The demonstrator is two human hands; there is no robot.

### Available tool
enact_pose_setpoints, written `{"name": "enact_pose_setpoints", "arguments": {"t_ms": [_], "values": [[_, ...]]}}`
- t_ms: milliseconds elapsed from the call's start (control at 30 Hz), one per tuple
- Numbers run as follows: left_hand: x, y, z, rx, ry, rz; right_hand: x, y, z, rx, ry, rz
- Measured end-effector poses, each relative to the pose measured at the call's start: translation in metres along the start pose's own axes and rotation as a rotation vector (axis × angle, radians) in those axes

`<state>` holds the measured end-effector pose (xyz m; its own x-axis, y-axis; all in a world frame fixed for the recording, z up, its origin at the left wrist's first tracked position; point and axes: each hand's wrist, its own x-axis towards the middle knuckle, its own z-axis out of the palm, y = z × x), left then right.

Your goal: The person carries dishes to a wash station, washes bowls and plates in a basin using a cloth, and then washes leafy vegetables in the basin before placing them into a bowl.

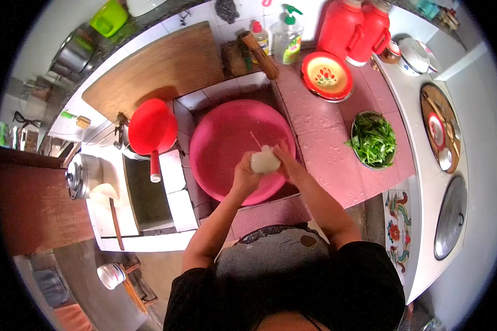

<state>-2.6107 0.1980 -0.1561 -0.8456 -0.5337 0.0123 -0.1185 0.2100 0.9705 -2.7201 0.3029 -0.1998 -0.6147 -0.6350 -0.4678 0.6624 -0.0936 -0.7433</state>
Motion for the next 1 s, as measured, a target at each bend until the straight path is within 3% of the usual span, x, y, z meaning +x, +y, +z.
{"name": "enact_pose_setpoints", "arguments": {"t_ms": [100, 133, 233, 300, 333, 400, 467, 567, 667, 767, 833, 900, 933, 1000], "values": [[-0.01, -0.019, -0.006, -0.058, -0.016, -0.081, -0.004, 0.009, 0.001, 0.386, -0.32, 0.323], [-0.012, -0.032, -0.006, -0.112, -0.004, -0.097, 0.01, 0.015, 0.001, 0.591, -0.603, 0.306], [-0.015, -0.05, -0.007, -0.076, 0.046, -0.091, 0.011, 0.013, 0.005, 0.309, -0.31, 0.324], [-0.021, -0.046, -0.009, -0.071, 0.095, -0.019, 0.022, 0.029, -0.003, 0.434, -0.485, 0.301], [-0.021, -0.05, -0.006, -0.127, 0.106, -0.083, 0.029, 0.04, -0.017, 0.361, -0.601, 0.294], [-0.017, -0.036, -0.004, -0.422, 0.091, -0.12, 0.019, 0.046, -0.015, -0.054, -0.646, -0.069], [-0.016, -0.026, -0.013, -0.428, 0.06, -0.279, -0.006, 0.017, 0.012, 0.439, -0.466, 0.284], [-0.015, -0.043, -0.015, 0.202, 0.088, -0.156, 0.001, -0.001, 0.033, 0.345, -0.303, 0.161], [-0.025, -0.044, -0.013, 0.374, 0.03, -0.116, 0.035, 0.019, 0.021, -0.216, -0.004, -0.041], [-0.038, -0.052, 0.001, -0.569, 0.149, 0.006, 0.033, -0.002, 0.035, -0.403, -0.013, -0.219], [-0.028, -0.09, 0.004, -0.81, -0.006, -0.339, 0.003, -0.021, 0.076, -0.615, -0.06, -0.487], [-0.019, -0.04, -0.032, -1.552, -0.385, -0.632, -0.009, -0.033, 0.097, -0.977, -0.143, -0.64], [-0.015, -0.004, -0.036, -1.646, -0.175, -0.563, -0.008, -0.028, 0.105, -0.967, -0.265, -0.841], [0.012, -0.032, -0.031, -1.563, 0.015, -0.353, -0.008, -0.018, 0.118, -0.912, -0.495, -1.252]]}}
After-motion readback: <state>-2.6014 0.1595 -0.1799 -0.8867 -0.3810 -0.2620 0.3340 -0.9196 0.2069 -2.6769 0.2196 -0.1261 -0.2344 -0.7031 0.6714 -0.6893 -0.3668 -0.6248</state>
